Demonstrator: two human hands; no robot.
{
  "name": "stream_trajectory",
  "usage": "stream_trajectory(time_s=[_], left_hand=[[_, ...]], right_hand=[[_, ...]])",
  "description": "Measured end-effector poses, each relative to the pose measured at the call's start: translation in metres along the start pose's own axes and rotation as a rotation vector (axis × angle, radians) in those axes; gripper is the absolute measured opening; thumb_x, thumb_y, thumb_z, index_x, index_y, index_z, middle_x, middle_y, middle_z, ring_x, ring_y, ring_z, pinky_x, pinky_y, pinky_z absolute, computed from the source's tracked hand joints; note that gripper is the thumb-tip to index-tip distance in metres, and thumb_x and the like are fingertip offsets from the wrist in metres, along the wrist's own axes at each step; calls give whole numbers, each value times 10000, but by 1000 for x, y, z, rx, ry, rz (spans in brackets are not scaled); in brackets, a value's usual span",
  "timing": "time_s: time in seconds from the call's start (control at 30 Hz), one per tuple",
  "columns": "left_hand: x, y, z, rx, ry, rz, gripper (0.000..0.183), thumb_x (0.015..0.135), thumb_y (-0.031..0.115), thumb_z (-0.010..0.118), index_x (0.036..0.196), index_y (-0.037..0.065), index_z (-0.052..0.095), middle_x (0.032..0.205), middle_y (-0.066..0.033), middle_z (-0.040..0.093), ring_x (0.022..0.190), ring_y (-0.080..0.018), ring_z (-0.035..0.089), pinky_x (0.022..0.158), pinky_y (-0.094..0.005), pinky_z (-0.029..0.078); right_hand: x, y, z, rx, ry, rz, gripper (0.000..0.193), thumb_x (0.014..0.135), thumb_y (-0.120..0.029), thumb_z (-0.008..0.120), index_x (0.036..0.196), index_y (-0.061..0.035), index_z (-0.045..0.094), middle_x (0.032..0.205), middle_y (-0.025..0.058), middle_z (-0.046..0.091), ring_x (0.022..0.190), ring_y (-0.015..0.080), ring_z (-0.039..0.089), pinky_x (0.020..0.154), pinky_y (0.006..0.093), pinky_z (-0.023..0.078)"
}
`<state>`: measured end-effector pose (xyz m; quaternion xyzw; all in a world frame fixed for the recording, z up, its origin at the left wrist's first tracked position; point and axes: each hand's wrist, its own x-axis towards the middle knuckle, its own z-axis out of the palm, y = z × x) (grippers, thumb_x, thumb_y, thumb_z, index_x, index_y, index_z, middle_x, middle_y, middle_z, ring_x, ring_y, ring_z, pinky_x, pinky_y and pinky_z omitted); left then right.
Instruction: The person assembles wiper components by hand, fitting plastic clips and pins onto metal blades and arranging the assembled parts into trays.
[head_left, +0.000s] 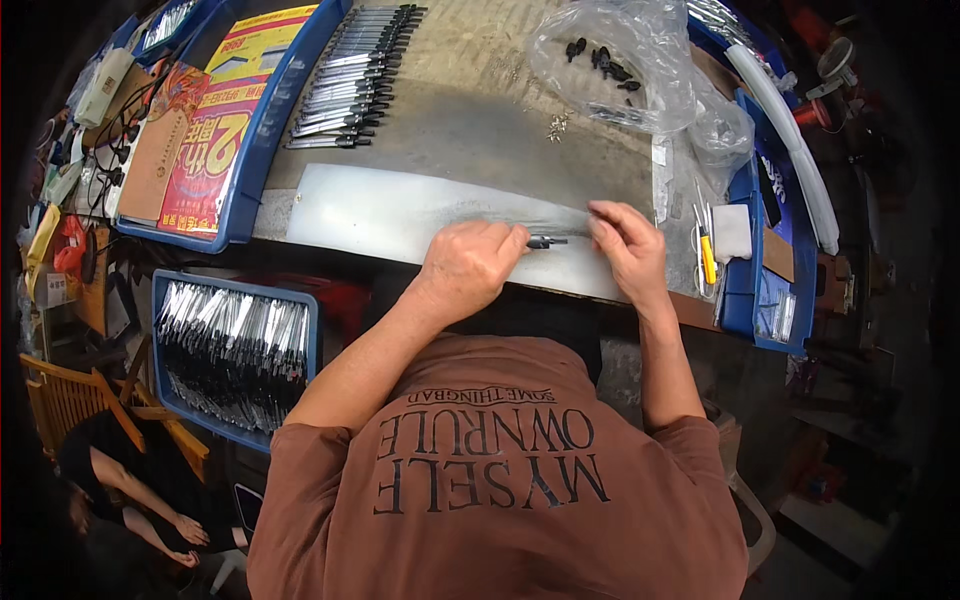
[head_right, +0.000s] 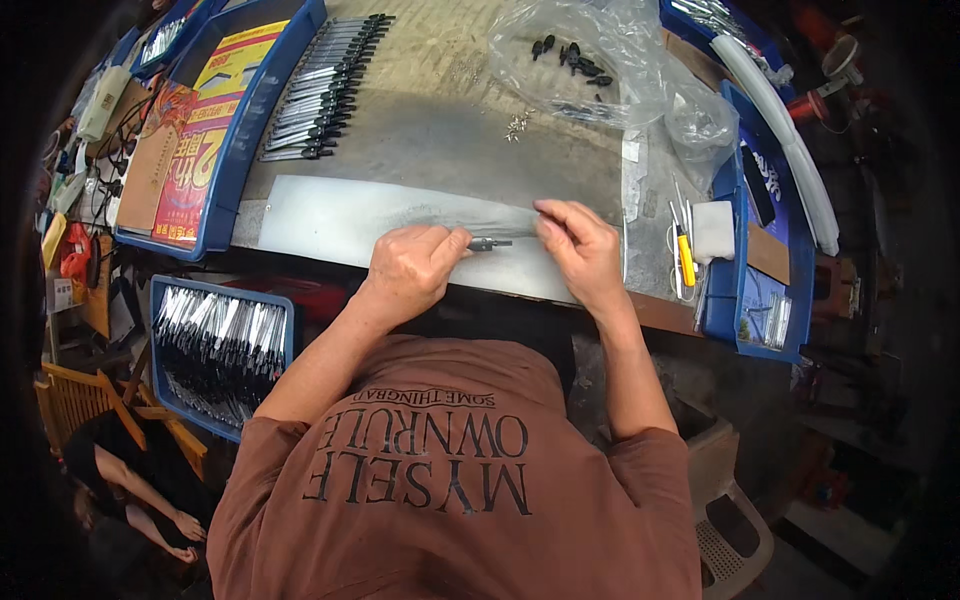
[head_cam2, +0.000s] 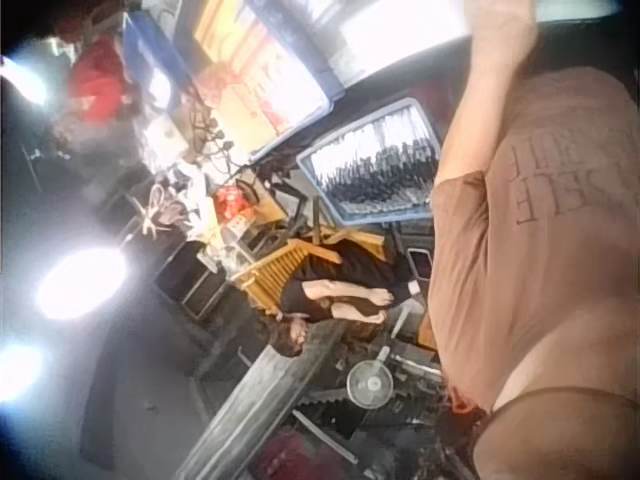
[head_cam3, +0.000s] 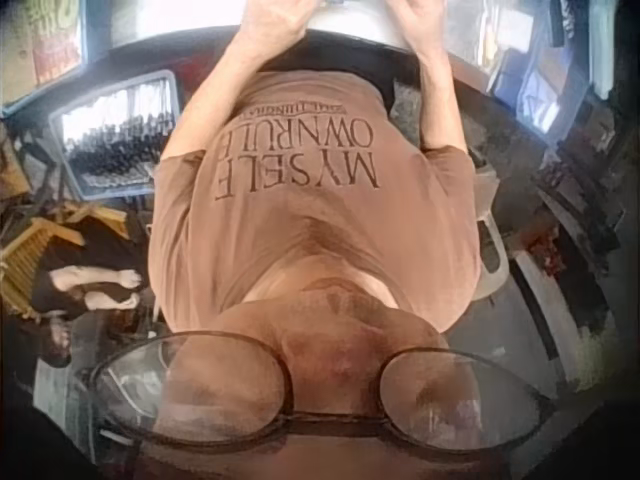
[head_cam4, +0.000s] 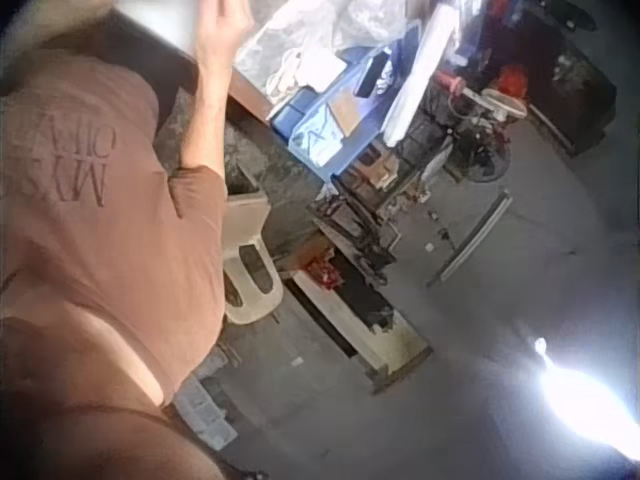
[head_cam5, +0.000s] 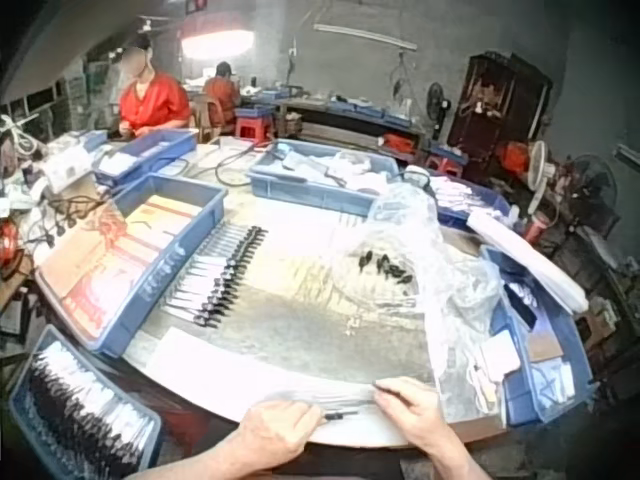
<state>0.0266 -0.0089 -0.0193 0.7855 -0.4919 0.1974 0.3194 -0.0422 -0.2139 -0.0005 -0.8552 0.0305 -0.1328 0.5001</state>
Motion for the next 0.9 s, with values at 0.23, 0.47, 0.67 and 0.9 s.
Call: stream_trajectory(time_s=[0.23, 0.47, 0.67, 0.9], left_hand=[[-3, -15, 15, 19, -32, -83, 165, 722, 106, 635, 847, 33, 555, 576, -56, 483, 508, -211, 529, 455, -328, 430], [-5, -15, 16, -8, -28, -107, 173, 714, 99, 642, 847, 29, 558, 584, -60, 491, 520, -217, 535, 468, -332, 436], [-3, -14, 12, -26, -23, -105, 177, 711, 100, 646, 845, 23, 561, 590, -60, 492, 523, -221, 536, 470, -335, 436], [-3, -15, 13, -28, -31, -105, 186, 714, 104, 645, 855, 20, 558, 598, -65, 495, 525, -223, 537, 471, -337, 433]], right_hand=[[48, 27, 2, -152, 57, 4, 133, 798, -77, 603, 893, 12, 630, 781, 115, 615, 643, 185, 577, 592, 272, 449], [93, 40, 13, -441, 29, -159, 127, 781, -104, 600, 844, 1, 637, 814, 172, 624, 746, 332, 598, 669, 382, 466], [115, 28, 15, -595, -129, -4, 146, 780, -123, 586, 825, 5, 639, 798, 209, 616, 771, 374, 595, 705, 424, 458], [128, 23, 16, -715, -253, 32, 150, 763, -122, 596, 822, 8, 644, 803, 234, 611, 810, 384, 596, 741, 426, 463]])
